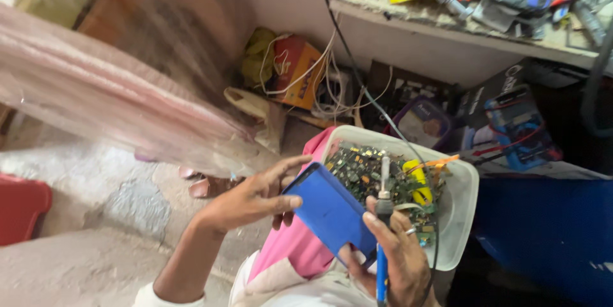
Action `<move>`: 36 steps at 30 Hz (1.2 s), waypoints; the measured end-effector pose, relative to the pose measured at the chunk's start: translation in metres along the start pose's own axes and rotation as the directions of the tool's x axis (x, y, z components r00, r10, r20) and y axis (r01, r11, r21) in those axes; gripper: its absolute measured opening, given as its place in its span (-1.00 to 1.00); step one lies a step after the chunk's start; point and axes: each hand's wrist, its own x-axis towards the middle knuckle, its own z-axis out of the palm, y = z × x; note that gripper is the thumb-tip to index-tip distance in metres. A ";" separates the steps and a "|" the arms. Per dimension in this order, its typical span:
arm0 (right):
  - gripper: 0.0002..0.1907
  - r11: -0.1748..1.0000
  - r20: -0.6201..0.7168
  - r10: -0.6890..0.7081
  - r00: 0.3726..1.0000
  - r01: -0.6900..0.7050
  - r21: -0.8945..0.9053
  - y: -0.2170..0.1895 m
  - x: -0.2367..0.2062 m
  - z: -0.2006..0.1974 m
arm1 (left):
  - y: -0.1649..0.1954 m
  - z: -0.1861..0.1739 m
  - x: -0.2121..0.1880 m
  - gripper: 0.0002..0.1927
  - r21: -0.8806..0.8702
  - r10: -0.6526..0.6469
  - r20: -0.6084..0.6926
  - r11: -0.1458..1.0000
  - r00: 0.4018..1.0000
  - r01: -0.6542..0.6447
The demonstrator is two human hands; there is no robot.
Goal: The person uses a soldering iron to work on the back of a blue smartphone, applying heat to specific areas. They then use a red plastic pry tool to separate the phone's back cover from the frame. The person continues to use the soldering iron on the phone's internal components.
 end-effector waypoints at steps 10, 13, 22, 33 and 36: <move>-0.45 0.999 -0.080 0.043 0.996 -0.044 -0.006 0.001 -0.007 0.002 | 0.001 -0.010 -0.009 -0.18 0.140 0.074 -0.088 0.988 0.993 -0.061; -0.52 0.996 -0.060 0.077 0.995 -0.080 -0.049 0.001 -0.009 -0.009 | 0.025 -0.016 -0.010 -0.24 0.169 0.201 -0.190 0.971 0.961 -0.170; -0.59 0.947 -0.141 0.266 0.954 -0.231 0.224 0.016 -0.012 -0.024 | 0.152 -0.023 0.135 -0.45 0.938 0.829 0.047 0.155 0.557 -0.309; -0.59 0.925 -0.132 0.309 0.942 -0.265 0.272 0.032 -0.016 -0.028 | 0.254 -0.023 0.286 -0.32 0.996 0.742 0.092 -0.067 0.664 -0.064; -0.58 0.928 -0.131 0.294 0.947 -0.250 0.277 0.032 -0.015 -0.031 | 0.248 -0.027 0.293 -0.37 0.955 0.754 -0.156 0.280 0.638 -0.097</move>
